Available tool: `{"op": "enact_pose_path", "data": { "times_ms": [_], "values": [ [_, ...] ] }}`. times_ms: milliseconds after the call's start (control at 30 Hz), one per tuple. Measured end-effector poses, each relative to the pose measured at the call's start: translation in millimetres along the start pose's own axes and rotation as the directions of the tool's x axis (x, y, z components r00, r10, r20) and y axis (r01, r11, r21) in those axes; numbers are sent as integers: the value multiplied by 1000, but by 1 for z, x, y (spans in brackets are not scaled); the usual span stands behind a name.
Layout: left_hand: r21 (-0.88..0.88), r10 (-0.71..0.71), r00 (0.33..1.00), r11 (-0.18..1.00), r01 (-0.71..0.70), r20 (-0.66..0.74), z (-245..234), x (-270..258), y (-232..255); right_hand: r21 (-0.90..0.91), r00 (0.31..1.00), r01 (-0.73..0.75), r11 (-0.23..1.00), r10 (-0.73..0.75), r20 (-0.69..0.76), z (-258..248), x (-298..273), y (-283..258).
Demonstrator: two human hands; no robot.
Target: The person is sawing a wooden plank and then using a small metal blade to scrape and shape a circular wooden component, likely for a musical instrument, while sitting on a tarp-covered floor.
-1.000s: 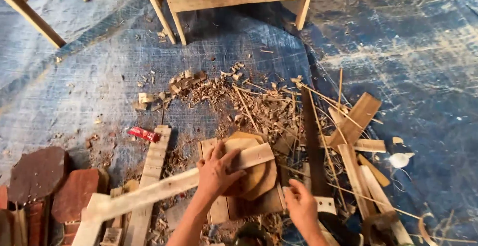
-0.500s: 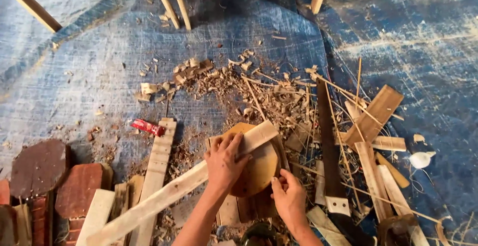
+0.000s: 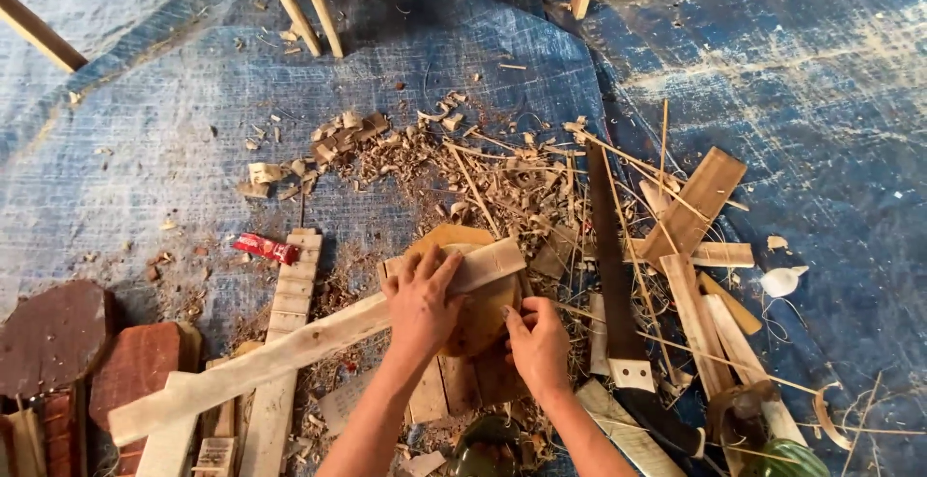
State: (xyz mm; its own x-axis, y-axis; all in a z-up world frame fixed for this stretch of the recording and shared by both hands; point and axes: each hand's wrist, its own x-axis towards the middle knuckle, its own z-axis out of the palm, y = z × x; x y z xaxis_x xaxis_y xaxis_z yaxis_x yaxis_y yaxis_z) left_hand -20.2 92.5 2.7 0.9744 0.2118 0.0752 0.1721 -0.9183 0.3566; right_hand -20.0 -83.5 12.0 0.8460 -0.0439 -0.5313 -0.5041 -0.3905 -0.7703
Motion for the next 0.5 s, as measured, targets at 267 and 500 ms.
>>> {"op": "enact_pose_path", "data": {
  "times_ms": [267,500],
  "values": [
    [-10,-15,982,1000,13,-186,24,-8,32,-205,976,176,963,-198,-93,8,19,32],
    [63,22,1000,998,-23,14,10,-14,21,-180,988,114,977,-130,-79,1,5,18]
  ]
}}
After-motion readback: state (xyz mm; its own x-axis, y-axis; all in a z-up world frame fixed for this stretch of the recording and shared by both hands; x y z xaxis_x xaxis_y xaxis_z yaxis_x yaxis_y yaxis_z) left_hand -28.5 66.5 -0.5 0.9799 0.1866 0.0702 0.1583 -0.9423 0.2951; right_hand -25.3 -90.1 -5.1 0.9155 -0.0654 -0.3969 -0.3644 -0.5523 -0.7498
